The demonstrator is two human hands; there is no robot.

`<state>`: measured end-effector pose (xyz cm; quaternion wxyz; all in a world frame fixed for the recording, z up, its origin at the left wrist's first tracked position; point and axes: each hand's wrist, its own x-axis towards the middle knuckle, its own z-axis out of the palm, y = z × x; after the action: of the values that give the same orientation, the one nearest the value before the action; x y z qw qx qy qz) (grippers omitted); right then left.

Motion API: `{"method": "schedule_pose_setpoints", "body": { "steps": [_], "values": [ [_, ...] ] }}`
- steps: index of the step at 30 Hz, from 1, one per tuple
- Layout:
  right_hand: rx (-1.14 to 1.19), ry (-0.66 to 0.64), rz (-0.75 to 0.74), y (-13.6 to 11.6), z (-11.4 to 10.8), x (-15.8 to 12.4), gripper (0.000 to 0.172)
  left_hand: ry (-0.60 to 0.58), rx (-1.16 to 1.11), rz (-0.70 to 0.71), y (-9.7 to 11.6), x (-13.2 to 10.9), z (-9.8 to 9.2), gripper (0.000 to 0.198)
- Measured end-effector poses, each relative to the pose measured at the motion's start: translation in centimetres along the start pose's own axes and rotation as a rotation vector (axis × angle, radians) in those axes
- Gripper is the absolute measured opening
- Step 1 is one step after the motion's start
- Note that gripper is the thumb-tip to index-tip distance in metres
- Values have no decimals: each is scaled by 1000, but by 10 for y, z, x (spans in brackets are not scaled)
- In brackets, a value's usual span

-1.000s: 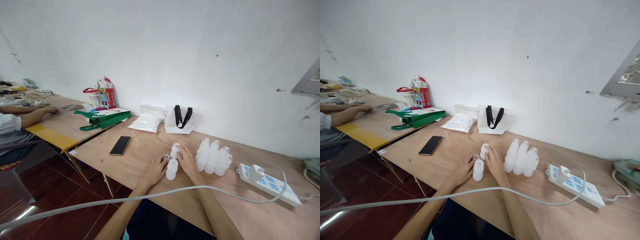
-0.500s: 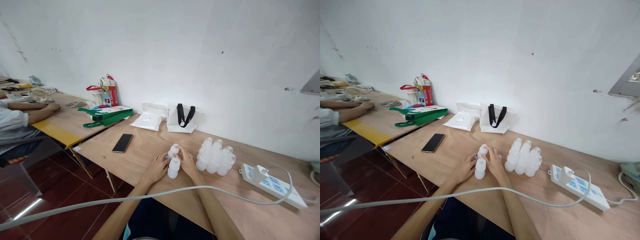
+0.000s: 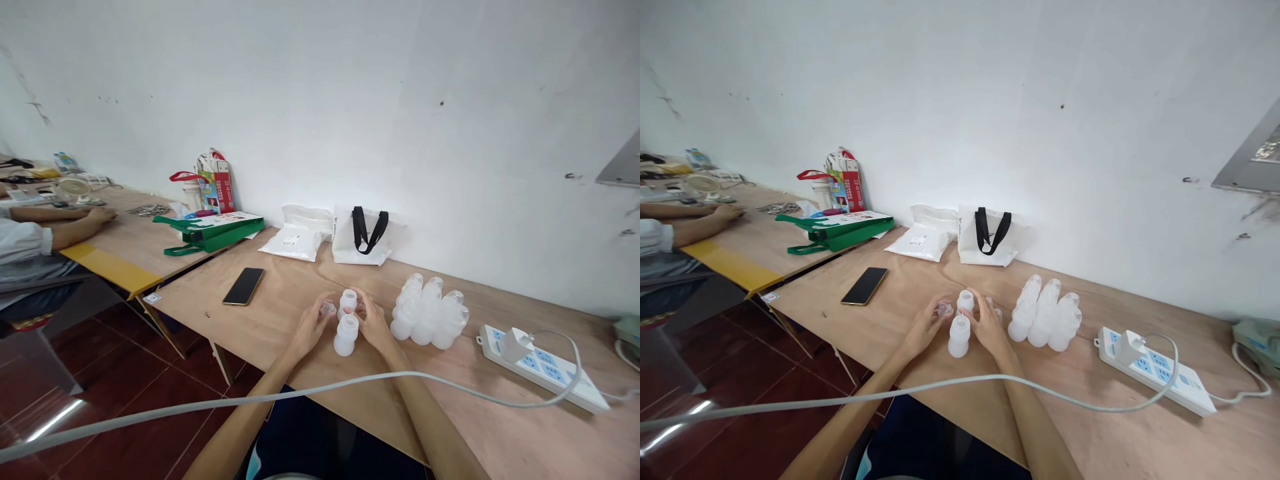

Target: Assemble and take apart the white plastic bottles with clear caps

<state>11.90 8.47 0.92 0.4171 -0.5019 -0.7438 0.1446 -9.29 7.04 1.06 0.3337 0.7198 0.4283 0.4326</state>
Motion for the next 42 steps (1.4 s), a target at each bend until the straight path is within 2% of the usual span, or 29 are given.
{"method": "schedule_pose_setpoints", "body": {
  "steps": [2, 4, 9, 13, 17, 20, 23, 27, 29, 32, 36, 42],
  "values": [
    [64, -79, 4, 2, 0, 1, 51, 53, -100, 1, 6, 1, -2, 49],
    [124, -104, 7, 2, 0, 1, 54, 101, -160, 0, 11, 2, -3, 52],
    [174, -4, -38, -5, -8, 2, 47, 181, -241, 13, 21, 1, -4, 63],
    [124, 92, -156, -17, -19, 2, 37, 208, -246, -14, 32, -3, -6, 51],
    [140, 165, -167, -30, -27, -1, 35, 259, -296, -32, 42, -5, -10, 40],
    [136, 210, -197, -36, -30, -4, 34, 283, -169, 32, 49, -6, -15, 40],
    [88, 223, -292, -41, -32, -7, 34, 285, 35, 120, 55, -8, -21, 40],
    [-54, 143, -440, -48, -33, -11, 35, 327, 109, 215, 58, -10, -21, 47],
    [-122, 90, -519, -52, -33, -11, 35, 347, 122, 254, 59, -12, -19, 43],
    [-197, 11, -579, -58, -32, -11, 36, 324, 159, 274, 60, -15, -16, 35],
    [-228, -39, -567, -60, -30, -11, 43, 297, 150, 287, 64, -18, -14, 36],
    [-129, 91, -505, -56, -29, -11, 45, 228, 36, 301, 72, -19, -14, 47]
  ]
}}
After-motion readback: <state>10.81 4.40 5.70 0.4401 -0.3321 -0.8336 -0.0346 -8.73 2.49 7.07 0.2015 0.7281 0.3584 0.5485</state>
